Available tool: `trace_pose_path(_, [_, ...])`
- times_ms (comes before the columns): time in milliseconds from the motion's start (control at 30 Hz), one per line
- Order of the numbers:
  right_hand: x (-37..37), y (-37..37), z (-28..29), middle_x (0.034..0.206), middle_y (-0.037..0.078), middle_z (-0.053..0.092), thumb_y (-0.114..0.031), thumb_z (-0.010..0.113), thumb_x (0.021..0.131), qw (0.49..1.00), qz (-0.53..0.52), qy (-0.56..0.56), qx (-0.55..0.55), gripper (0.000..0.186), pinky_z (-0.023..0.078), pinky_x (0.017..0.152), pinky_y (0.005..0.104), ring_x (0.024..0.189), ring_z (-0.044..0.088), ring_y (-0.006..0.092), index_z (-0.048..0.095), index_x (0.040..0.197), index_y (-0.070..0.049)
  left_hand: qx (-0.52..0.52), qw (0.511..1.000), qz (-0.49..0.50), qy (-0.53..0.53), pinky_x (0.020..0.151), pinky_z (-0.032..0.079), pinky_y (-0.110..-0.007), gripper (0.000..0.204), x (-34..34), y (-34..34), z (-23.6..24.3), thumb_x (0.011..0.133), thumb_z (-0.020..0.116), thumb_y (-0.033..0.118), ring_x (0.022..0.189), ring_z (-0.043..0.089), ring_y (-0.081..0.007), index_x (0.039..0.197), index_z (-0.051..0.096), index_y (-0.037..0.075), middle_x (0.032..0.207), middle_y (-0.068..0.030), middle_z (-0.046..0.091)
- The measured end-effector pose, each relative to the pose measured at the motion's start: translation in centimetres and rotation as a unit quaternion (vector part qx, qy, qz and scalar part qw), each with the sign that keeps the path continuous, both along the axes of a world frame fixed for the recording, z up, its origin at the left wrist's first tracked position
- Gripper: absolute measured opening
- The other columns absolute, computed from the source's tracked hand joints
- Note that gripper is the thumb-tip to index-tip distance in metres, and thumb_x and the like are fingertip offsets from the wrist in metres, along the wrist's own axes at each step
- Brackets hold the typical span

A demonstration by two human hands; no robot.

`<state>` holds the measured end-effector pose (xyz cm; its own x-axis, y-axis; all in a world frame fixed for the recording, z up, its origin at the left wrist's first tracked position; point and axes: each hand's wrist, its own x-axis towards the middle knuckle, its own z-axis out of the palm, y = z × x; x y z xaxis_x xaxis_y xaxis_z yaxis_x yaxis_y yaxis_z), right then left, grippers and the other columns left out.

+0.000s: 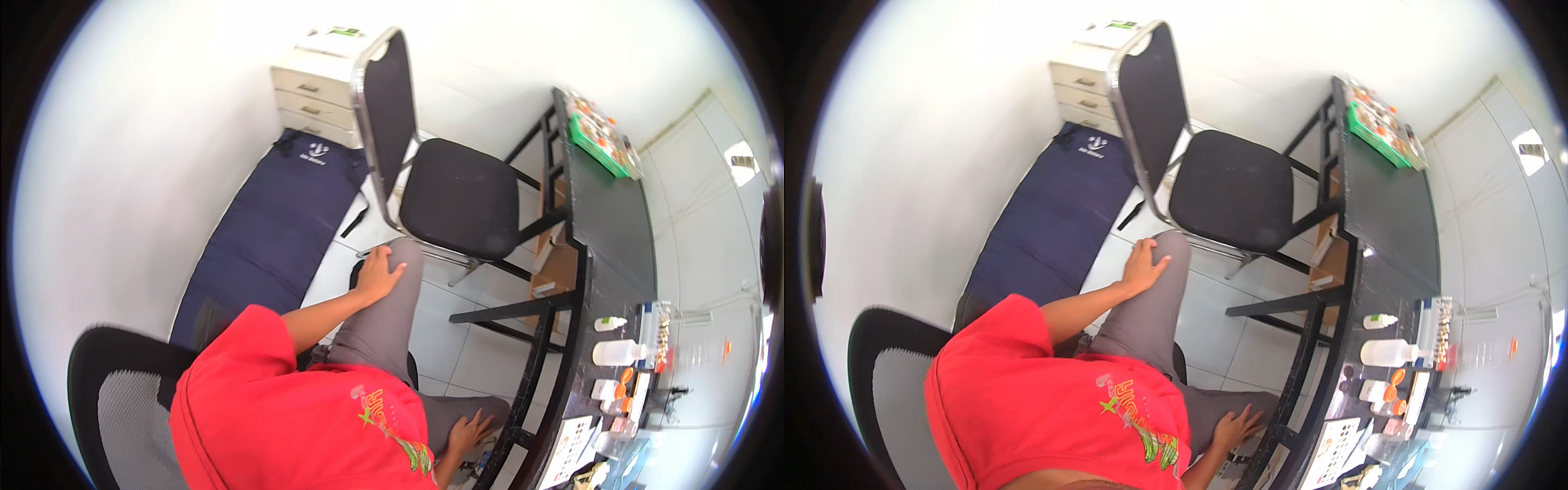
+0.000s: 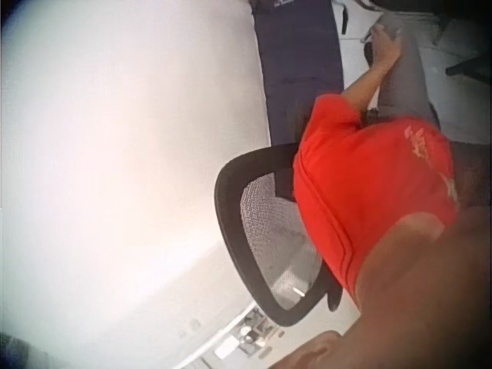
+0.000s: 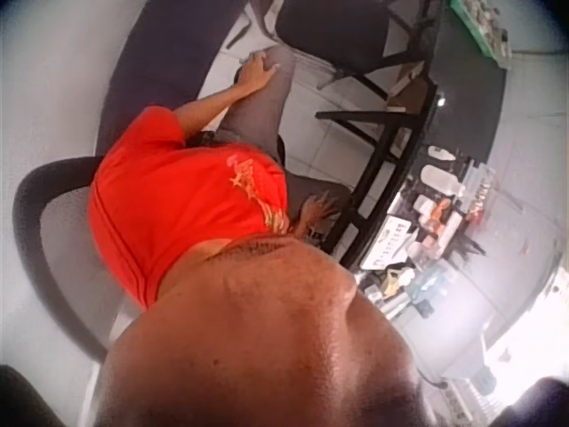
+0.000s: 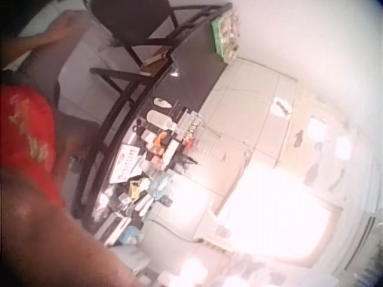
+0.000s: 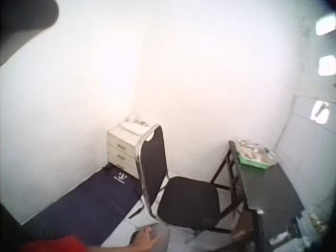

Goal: The person applies color to a dental crown using a brush and a palette. They wipe the brush on a cloth, handle a dental model, and later retrieve a small jar from a drawer.

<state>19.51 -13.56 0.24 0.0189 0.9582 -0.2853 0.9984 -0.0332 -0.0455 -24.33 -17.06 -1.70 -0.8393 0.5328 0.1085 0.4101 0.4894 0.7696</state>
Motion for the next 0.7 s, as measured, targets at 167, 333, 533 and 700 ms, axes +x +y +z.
trace_pose_path(167, [-1.0,6.8,-1.9,0.163,0.012,0.012,-0.034,0.062,0.085,0.997,-0.061,-0.015,-0.051,0.071,0.031,0.110,0.0641,0.145,0.015,0.0508,0.038,0.150,-0.018,-0.013,0.982,-0.105,0.155,0.102,0.042,-0.047,0.043,-0.5,0.4,1.4,0.089,0.061,0.010,0.122,0.049,-0.0412,0.131,0.054,0.001,0.138,-0.0214,0.047])
trace_pose_path(333, [-5.6,11.8,-2.2,0.160,0.013,0.022,-0.036,0.064,0.085,0.989,-0.053,-0.089,-0.108,0.065,0.029,0.110,0.0632,0.144,0.014,0.0511,0.046,0.143,-0.013,-0.103,0.975,-0.175,0.090,0.097,0.046,-0.048,0.047,-0.4,2.8,2.8,0.089,0.062,0.014,0.122,0.050,-0.0420,0.132,0.052,-0.001,0.139,-0.0250,0.046])
trace_pose_path(533, [-8.3,14.2,-8.6,0.098,0.012,0.073,-0.028,0.063,0.089,0.990,-0.012,0.045,-0.132,0.024,0.051,0.092,0.0402,0.111,0.066,0.0272,0.072,0.099,-0.009,-0.293,0.937,-0.180,0.061,0.097,0.047,-0.048,0.069,0.0,10.7,4.6,0.083,0.071,0.032,0.122,0.048,-0.0436,0.137,0.044,0.000,0.139,-0.0259,0.042])
trace_pose_path(700, [-13.9,10.0,-7.5,0.093,0.011,0.074,-0.011,0.057,0.089,0.906,-0.037,0.248,-0.340,0.016,0.055,0.083,0.0343,0.093,0.072,0.0236,0.071,0.095,-0.009,-0.312,0.929,-0.175,-0.097,0.101,0.045,-0.049,0.069,-2.4,11.3,5.2,0.084,0.069,0.035,0.124,0.047,-0.0435,0.138,0.042,0.001,0.141,-0.0233,0.041])
